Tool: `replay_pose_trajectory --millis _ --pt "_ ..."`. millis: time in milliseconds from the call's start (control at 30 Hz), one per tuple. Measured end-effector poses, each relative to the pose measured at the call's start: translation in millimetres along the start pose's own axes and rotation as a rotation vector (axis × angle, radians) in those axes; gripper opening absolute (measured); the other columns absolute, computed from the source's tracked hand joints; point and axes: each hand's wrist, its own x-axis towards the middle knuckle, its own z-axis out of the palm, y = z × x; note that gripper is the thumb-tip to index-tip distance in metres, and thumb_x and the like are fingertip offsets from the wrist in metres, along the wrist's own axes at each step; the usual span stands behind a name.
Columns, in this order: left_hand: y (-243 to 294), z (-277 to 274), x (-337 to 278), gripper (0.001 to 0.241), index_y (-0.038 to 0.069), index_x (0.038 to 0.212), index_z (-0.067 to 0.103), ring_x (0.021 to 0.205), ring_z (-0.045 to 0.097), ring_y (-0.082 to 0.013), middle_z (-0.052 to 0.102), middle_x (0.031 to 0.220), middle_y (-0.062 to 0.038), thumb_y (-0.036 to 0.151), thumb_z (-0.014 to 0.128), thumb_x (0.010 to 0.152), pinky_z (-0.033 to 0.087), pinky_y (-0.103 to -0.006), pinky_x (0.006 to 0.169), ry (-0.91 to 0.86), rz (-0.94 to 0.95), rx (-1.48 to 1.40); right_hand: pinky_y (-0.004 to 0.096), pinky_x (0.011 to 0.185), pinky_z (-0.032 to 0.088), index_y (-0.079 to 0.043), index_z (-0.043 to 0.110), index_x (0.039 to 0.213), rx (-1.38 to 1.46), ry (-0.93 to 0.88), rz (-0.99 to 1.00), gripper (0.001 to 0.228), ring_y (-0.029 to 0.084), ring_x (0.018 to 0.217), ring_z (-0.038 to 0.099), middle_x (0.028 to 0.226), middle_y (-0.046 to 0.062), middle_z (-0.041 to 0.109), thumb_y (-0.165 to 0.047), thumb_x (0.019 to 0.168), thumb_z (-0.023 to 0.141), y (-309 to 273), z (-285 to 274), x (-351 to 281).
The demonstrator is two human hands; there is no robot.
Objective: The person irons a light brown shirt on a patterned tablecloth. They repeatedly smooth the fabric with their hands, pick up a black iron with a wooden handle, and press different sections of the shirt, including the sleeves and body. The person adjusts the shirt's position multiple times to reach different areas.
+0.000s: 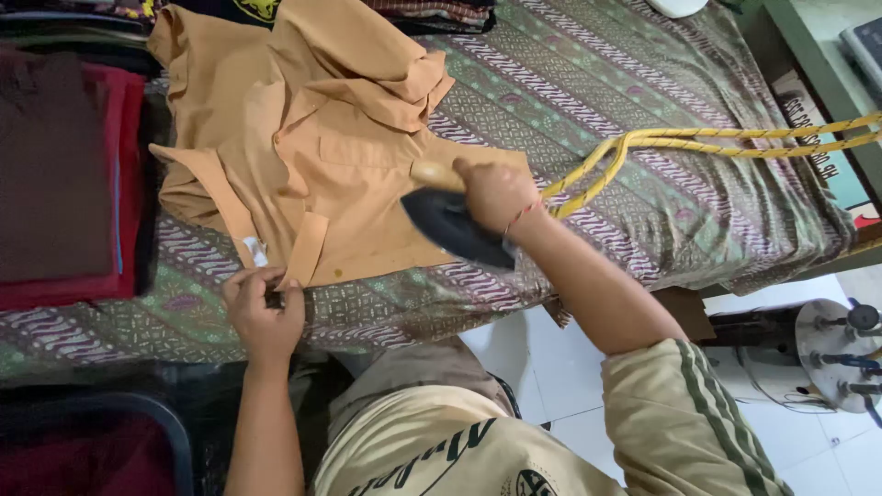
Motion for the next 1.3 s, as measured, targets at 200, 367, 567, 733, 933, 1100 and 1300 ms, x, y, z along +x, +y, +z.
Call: replay_pose_trajectory --millis 200,367,567,733,933,1100,1300 --pt "2 0 2 0.021 0.004 0.094 0.074 0.097 0.063 -0.0333 0.070 0.082 -0.009 -0.002 0.081 0.076 0.056 -0.0387 0.081 -0.019 -0.015 0.038 0.045 0.078 0.055 -0.035 0.067 0.113 0.086 -0.161 0.007 0.029 0.025 0.086 0.078 0.083 -0.003 0.077 -0.022 0.087 0.066 59 37 66" --pt "24 -7 10 0.020 -0.003 0.101 0.068 0.109 0.056 -0.0306 0.068 0.096 -0.015 -0.004 0.071 0.081 0.052 -0.0372 0.076 -0.150 -0.169 0.051 0.051 0.094 0.037 -0.027 0.071 0.101 0.191 -0.304 -0.048 0.020 0.033 0.091 0.070 0.094 0.001 0.077 -0.015 0.085 0.067 92 35 110" --pt "27 -7 11 0.021 -0.003 0.101 0.066 0.108 0.056 -0.0313 0.068 0.101 -0.014 -0.007 0.069 0.080 0.052 -0.0395 0.084 -0.129 -0.125 0.033 0.049 0.105 0.026 -0.029 0.075 0.103 0.212 -0.291 -0.210 0.024 0.025 0.094 0.065 0.099 -0.007 0.076 -0.018 0.084 0.067 93 30 110" --pt "25 -5 8 0.019 -0.005 0.103 0.066 0.106 0.059 -0.0345 0.059 0.115 -0.023 -0.006 0.069 0.084 0.054 -0.0407 0.079 -0.105 -0.210 -0.002 0.052 0.108 0.029 -0.028 0.075 0.098 0.260 -0.162 -0.360 0.030 0.024 0.095 0.064 0.088 -0.002 0.075 -0.012 0.072 0.075 72 22 93" --pt "-7 3 -10 0.012 0.002 0.095 0.076 0.108 0.062 -0.0327 0.070 0.087 -0.013 0.000 0.075 0.083 0.057 -0.0410 0.087 -0.011 -0.157 -0.081 0.045 0.097 0.038 -0.040 0.066 0.086 0.250 0.320 -0.585 0.006 0.013 0.086 0.059 0.071 -0.011 0.061 -0.035 0.087 0.067 49 45 73" --pt "-17 3 -15 0.016 0.001 0.096 0.076 0.112 0.063 -0.0349 0.068 0.089 -0.013 -0.003 0.077 0.081 0.058 -0.0418 0.082 -0.030 -0.178 -0.048 0.044 0.094 0.041 -0.037 0.063 0.085 0.268 0.333 -0.610 0.015 0.014 0.080 0.056 0.072 -0.009 0.059 -0.027 0.095 0.058 37 21 49" --pt "3 -3 -7 0.017 0.000 0.101 0.075 0.111 0.063 -0.0365 0.063 0.088 -0.012 -0.005 0.073 0.085 0.058 -0.0456 0.078 -0.060 -0.241 -0.071 0.039 0.081 0.045 -0.032 0.061 0.077 0.313 0.298 -0.627 0.013 0.017 0.076 0.057 0.069 -0.007 0.062 -0.022 0.086 0.064 23 10 22"
